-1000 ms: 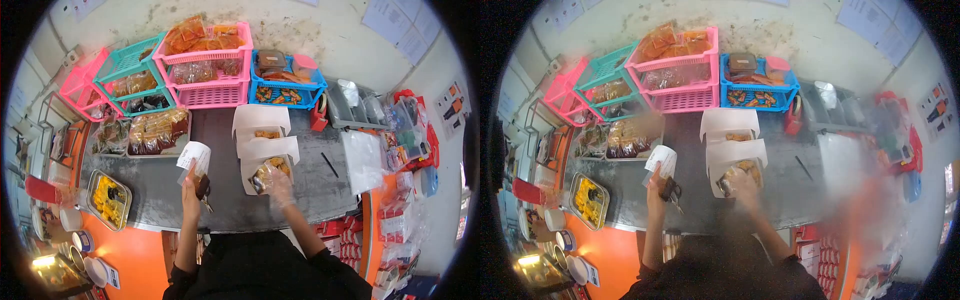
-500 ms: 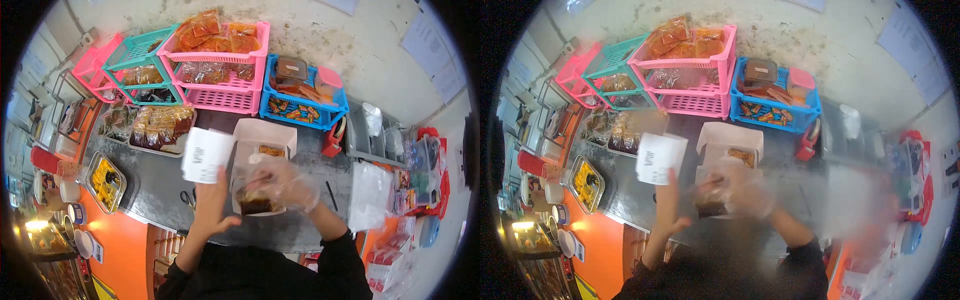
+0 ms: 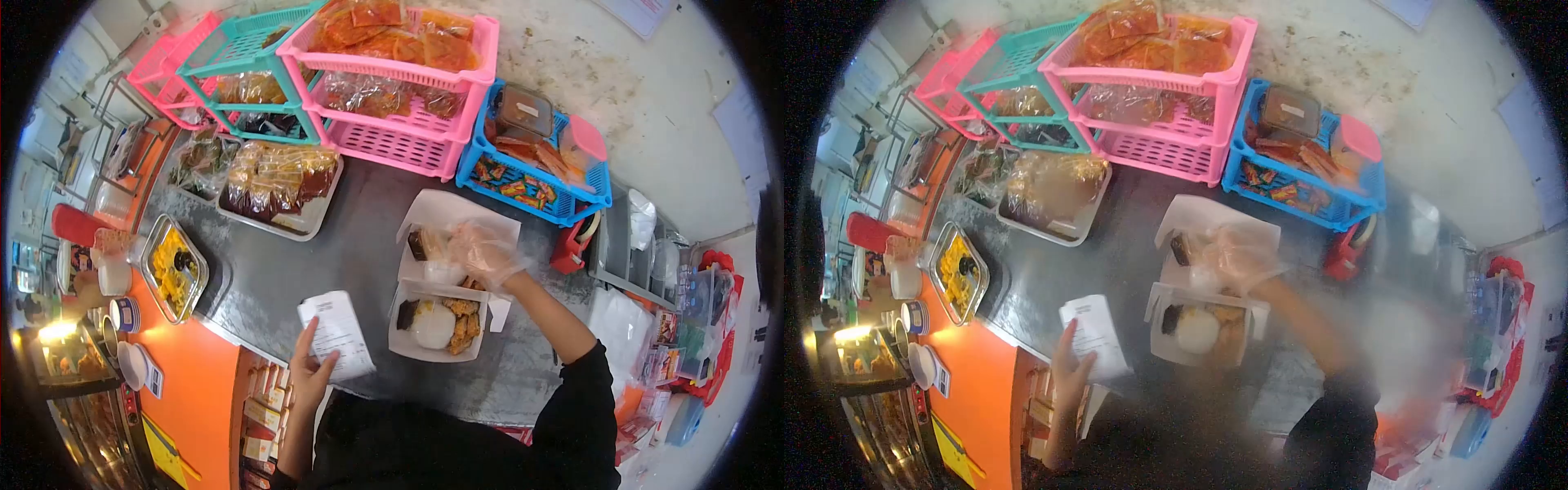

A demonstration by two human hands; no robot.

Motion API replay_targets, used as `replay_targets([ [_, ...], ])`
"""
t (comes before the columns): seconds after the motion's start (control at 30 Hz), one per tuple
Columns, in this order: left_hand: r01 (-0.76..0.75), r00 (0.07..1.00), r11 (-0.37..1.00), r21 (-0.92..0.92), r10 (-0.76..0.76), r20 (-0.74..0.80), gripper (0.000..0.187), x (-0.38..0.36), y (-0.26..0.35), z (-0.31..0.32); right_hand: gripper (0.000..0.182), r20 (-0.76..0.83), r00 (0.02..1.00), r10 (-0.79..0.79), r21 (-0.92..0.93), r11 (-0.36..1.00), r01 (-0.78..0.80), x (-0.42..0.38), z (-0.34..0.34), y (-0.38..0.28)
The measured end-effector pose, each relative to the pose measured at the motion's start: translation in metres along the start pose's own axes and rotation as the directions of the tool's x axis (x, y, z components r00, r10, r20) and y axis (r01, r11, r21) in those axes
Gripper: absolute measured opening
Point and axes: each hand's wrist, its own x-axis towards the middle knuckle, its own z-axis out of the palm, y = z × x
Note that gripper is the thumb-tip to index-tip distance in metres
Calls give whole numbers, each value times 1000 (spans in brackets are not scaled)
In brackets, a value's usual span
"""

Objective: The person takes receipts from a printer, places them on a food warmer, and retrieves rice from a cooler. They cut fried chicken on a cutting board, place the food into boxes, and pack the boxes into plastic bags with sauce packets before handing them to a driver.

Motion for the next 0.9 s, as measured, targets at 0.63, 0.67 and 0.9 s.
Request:
replay_targets([
  [0.63, -260, 838, 782, 567, -110, 535, 35, -62, -99, 22, 17, -199, 979, -50, -364, 931, -26, -131, 124, -98],
  [0.67, -420, 853, 712, 563, 99, 512, 37, -65, -126, 40, 18, 6, 999, 35, -340, 940, -31, -140, 124, -70],
  [0.9, -426, 791, 831, 358, 150, 593, 48, -70, -145, 102, 29, -251, 966, -62, -157, 987, 23, -136, 133, -95],
])
